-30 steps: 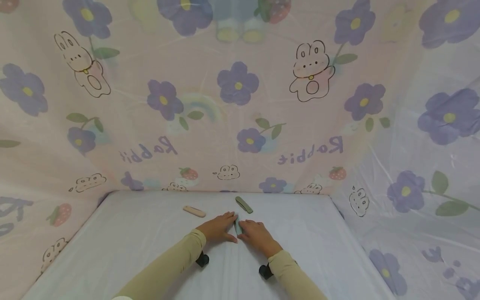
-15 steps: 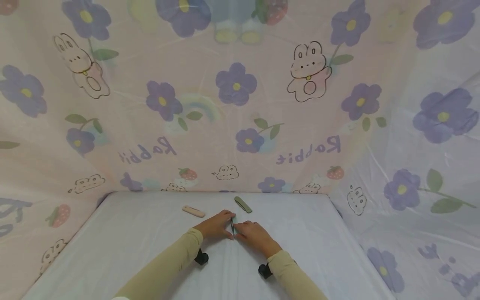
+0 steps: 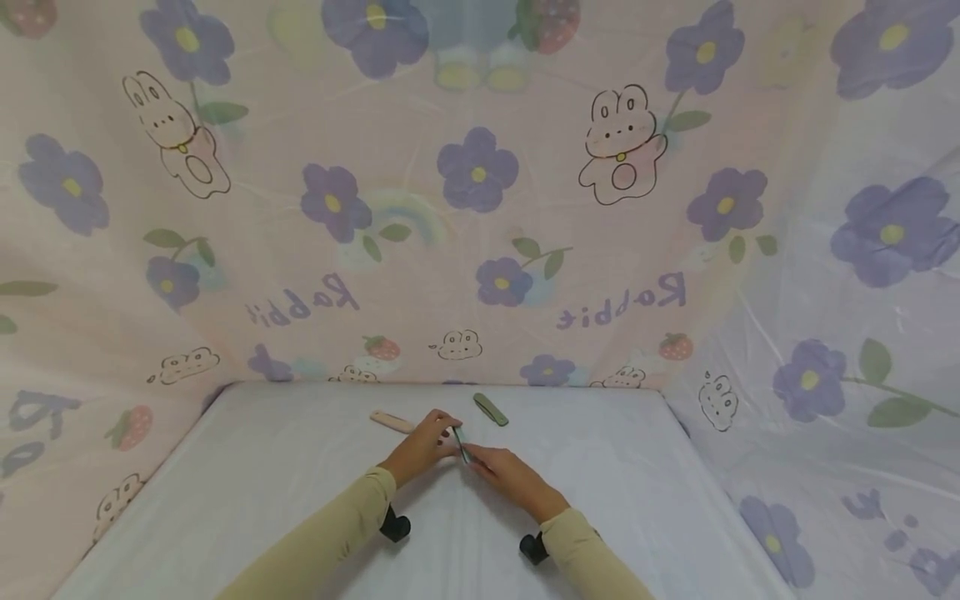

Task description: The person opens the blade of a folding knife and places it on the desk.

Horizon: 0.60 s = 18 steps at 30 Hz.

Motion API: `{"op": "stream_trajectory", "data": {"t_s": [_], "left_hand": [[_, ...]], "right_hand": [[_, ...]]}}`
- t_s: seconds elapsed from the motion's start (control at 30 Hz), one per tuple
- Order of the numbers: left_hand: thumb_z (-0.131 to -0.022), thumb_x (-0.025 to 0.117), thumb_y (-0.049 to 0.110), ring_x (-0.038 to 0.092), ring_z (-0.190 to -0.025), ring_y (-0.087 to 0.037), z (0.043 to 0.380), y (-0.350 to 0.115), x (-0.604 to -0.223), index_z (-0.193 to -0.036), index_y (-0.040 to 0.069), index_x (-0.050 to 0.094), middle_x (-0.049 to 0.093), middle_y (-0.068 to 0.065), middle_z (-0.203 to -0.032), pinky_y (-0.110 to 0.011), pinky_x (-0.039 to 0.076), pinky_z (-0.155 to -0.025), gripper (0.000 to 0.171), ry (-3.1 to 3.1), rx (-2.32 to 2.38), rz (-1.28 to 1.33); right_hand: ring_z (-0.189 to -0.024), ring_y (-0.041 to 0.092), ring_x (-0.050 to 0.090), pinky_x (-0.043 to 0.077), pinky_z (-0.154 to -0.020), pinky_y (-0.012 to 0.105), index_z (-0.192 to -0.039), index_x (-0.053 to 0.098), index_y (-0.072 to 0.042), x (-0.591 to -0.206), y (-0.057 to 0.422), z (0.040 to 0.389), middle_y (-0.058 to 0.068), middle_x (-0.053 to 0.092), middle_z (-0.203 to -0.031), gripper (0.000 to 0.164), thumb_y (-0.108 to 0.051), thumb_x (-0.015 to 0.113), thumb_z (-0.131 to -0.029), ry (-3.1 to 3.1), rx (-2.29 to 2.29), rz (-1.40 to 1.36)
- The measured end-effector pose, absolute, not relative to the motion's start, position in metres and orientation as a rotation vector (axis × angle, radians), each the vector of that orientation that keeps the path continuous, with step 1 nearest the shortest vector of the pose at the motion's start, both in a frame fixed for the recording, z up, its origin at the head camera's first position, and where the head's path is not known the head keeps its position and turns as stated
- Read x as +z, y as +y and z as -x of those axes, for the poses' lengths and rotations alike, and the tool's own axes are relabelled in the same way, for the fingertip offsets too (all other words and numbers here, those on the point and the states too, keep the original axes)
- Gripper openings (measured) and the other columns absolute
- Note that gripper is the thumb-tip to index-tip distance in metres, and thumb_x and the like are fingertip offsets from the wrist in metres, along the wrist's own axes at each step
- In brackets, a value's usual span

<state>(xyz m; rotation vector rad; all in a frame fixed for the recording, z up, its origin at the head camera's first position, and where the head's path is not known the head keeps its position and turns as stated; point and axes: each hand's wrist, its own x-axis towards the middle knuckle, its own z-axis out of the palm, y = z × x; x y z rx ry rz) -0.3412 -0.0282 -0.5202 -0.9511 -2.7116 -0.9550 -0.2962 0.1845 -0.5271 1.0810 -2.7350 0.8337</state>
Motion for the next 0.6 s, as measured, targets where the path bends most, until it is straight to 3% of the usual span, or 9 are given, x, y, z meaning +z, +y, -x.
{"op": "stream_trajectory", "data": {"t_s": [0.27,0.43,0.6], "left_hand": [[-0.086,0.065,0.033,0.056,-0.092,-0.014,0.332,-0.037,-0.523,-0.115,0.013,0.062,0.052,0.004,-0.106,-0.024,0.049,-0.075,0.035,-2.68,-1.043,0.962],[-0.087,0.057,0.044,0.054,-0.084,-0.003,0.325,-0.04,-0.521,-0.099,0.022,0.066,0.057,0.013,-0.092,-0.024,0.048,-0.075,0.027,-2.722,-1.062,1.018],[-0.089,0.053,0.046,0.051,-0.078,-0.003,0.317,-0.04,-0.52,-0.094,0.022,0.064,0.057,0.015,-0.085,-0.023,0.045,-0.068,0.027,-2.761,-1.097,1.091]], "right_hand": [[-0.102,0.012,0.06,0.051,-0.084,0.027,-0.128,0.055,-0.008,-0.507,0.177,0.283,0.002,0.059,-0.123,0.045,-0.039,0.046,-0.097,-2.699,1.082,-0.957],[-0.096,0.014,0.062,0.054,-0.077,0.028,-0.117,0.063,-0.011,-0.495,0.173,0.281,0.0,0.065,-0.109,0.036,-0.036,0.046,-0.098,-2.628,1.156,-0.878],[-0.095,0.01,0.062,0.053,-0.079,0.026,-0.116,0.062,-0.013,-0.493,0.173,0.281,-0.003,0.065,-0.108,0.03,-0.032,0.049,-0.097,-2.593,1.235,-0.862]]}}
